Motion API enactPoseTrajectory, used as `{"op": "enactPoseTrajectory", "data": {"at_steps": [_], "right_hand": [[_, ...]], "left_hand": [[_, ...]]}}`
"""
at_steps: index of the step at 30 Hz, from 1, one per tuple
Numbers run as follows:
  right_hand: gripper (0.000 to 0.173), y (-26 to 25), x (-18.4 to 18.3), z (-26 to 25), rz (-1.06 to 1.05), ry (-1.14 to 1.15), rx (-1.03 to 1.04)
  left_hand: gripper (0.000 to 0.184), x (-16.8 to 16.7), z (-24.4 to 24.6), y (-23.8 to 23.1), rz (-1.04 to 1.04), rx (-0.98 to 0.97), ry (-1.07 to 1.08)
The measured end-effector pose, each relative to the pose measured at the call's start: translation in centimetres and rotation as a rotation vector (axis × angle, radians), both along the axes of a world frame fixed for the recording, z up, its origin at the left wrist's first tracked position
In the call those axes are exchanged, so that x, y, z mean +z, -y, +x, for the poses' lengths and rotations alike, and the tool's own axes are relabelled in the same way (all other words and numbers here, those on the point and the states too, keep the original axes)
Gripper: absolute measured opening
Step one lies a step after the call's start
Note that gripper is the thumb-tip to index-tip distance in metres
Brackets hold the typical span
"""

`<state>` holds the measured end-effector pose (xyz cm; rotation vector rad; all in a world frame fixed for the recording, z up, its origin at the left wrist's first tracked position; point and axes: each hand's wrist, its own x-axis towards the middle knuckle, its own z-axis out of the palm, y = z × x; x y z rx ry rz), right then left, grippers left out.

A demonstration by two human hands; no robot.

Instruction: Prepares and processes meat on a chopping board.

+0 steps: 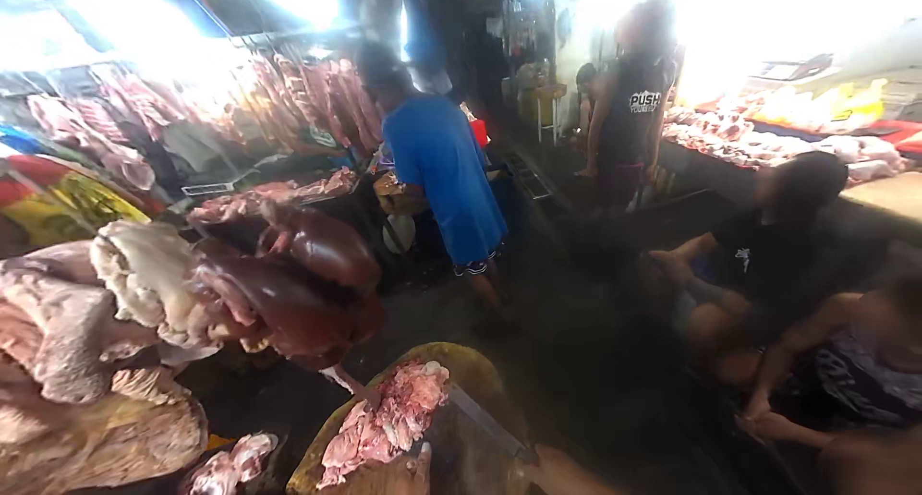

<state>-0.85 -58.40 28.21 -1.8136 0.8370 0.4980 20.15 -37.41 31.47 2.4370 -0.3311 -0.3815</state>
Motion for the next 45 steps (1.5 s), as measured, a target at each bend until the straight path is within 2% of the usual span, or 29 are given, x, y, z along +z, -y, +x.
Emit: {"op": "enactPoseTrajectory", "data": {"at_steps": [2,3,5,7,9,12,14,16,18,20,22,27,30,32,33,36,38,41,43,45], "right_hand": [[0.066,-0.4,0.2,0.0,0.015,-0.005,-0.015],[0.063,-0.6,0.4,0.1,0.03,0.009,-0.035],[0.062,-0.7,1.8,-0.3,0.063,0.049,-0.102],[0.062,-1.7,3.5,-1.0,0.059,0.041,-0.107],[0.062,-2.7,3.8,-0.5,-0.033,0.05,-0.033],[0.065,-4.7,3.2,-0.6,-0.148,0.123,0.029],[0.065,-6.7,4.2,-1.1,-0.154,0.18,0.048],[0.064,-8.3,4.9,-0.8,-0.128,0.197,0.099],[0.064,-9.7,4.4,0.4,-0.06,0.178,0.172],[0.066,-10.7,2.9,2.0,-0.044,0.122,0.259],[0.07,-11.2,1.7,3.2,-0.1,0.054,0.344],[0.073,-11.8,1.7,3.8,-0.245,0.031,0.5],[0.071,-11.4,1.3,4.3,-0.23,0.018,0.541],[0.072,-10.9,1.4,4.4,-0.267,0.03,0.583],[0.072,-10.7,1.6,4.4,-0.315,0.05,0.601],[0.07,-9.6,2.1,4.8,-0.411,0.075,0.606],[0.072,-9.3,2.0,4.8,-0.379,0.047,0.596],[0.071,-9.3,3.1,5.2,-0.318,0.076,0.57],[0.068,-9.7,5.8,5.3,-0.285,0.23,0.476],[0.061,-10.5,8.9,5.0,-0.285,0.517,0.363]], "left_hand": [[0.048,1.5,-0.2,-4.1,-0.211,-0.034,0.073],[0.048,2.5,-0.2,-7.6,-0.235,0.008,0.139],[0.047,2.8,-0.2,-15.3,-0.128,0.132,0.172],[0.046,1.7,-2.6,-21.6,-0.022,0.209,0.025],[0.04,-0.2,-5.4,-25.3,-0.021,0.143,-0.061],[0.057,-3.6,-6.9,-25.7,-0.01,0.122,-0.028],[0.07,-5.9,-6.7,-25.6,0.047,0.168,0.01],[0.068,-7.3,-6.7,-25.1,0.095,0.251,0.022],[0.062,-6.7,-6.9,-24.6,0.172,0.278,0.0],[0.055,-4.3,-7.7,-24.1,0.179,0.3,-0.081],[0.037,-2.8,-8.6,-24.7,0.079,0.328,-0.256],[0.036,-2.6,-10.3,-26.3,-0.207,0.275,-0.678],[0.036,-2.7,-12.0,-24.6,-0.552,0.239,-0.894],[0.041,-3.5,-13.5,-23.7,-0.78,0.298,-0.975],[0.041,-3.3,-14.2,-23.5,-0.807,0.355,-0.962],[0.034,-0.7,-14.0,-24.9,-0.66,0.514,-0.834],[0.032,1.8,-13.6,-25.4,-0.508,0.534,-0.79],[0.034,4.7,-12.8,-23.5,-0.275,0.54,-0.748],[0.036,4.4,-12.0,-23.2,-0.204,0.515,-0.751],[0.039,3.6,-11.8,-23.6,-0.208,0.497,-0.752]]}}
